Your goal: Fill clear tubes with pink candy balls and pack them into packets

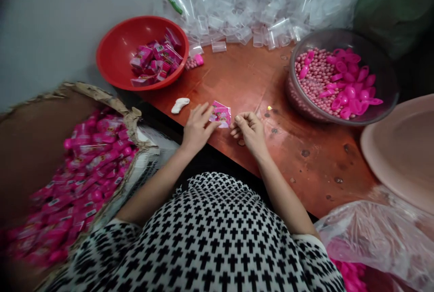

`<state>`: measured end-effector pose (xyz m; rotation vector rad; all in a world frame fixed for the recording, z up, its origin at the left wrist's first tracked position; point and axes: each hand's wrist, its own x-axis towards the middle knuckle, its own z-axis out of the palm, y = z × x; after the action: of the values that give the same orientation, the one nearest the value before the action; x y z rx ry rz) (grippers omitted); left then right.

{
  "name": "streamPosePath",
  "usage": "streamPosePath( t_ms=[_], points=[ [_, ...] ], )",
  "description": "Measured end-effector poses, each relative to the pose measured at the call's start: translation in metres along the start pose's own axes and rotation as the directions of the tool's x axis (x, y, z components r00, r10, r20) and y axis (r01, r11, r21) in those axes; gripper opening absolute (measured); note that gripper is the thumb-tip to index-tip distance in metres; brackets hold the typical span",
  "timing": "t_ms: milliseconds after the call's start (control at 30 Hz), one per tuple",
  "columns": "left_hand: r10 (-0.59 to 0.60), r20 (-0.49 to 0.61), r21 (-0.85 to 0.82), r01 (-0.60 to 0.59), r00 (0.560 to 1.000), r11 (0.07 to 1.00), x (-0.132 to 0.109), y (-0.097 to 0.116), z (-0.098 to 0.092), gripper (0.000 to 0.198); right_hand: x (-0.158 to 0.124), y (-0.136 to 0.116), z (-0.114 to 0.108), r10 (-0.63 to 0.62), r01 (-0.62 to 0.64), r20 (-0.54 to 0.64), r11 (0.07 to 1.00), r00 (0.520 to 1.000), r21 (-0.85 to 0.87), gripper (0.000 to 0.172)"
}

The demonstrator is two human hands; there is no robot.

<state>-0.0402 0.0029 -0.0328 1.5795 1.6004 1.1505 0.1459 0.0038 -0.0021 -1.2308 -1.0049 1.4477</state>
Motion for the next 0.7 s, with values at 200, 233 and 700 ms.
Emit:
streamPosePath(
  t_ms=[200,233,700],
  points=[
    [0.121,0.066,0.216,-0.132,0.990,0.967,0.002,-0.010,0.026,0.017,0.001,0.009,-0.005,0.011,-0.014,-0.037,0.996,0.999,-0.088,0.042],
    [0.129,0.052,0.195,-0.137,0.990,0.971,0.001,-0.011,0.025,0.016,0.004,0.011,-0.005,-0.014,0.008,-0.055,0.994,0.998,-0.112,0.041],
    [-0.397,0.254,-0.698,0.451,0.882,0.556,-0.003,0.027,0.006,0.038,0.036,-0.005,0.026,-0.012,0.013,0.038,1.000,0.999,-0.014,0.056]
  ],
)
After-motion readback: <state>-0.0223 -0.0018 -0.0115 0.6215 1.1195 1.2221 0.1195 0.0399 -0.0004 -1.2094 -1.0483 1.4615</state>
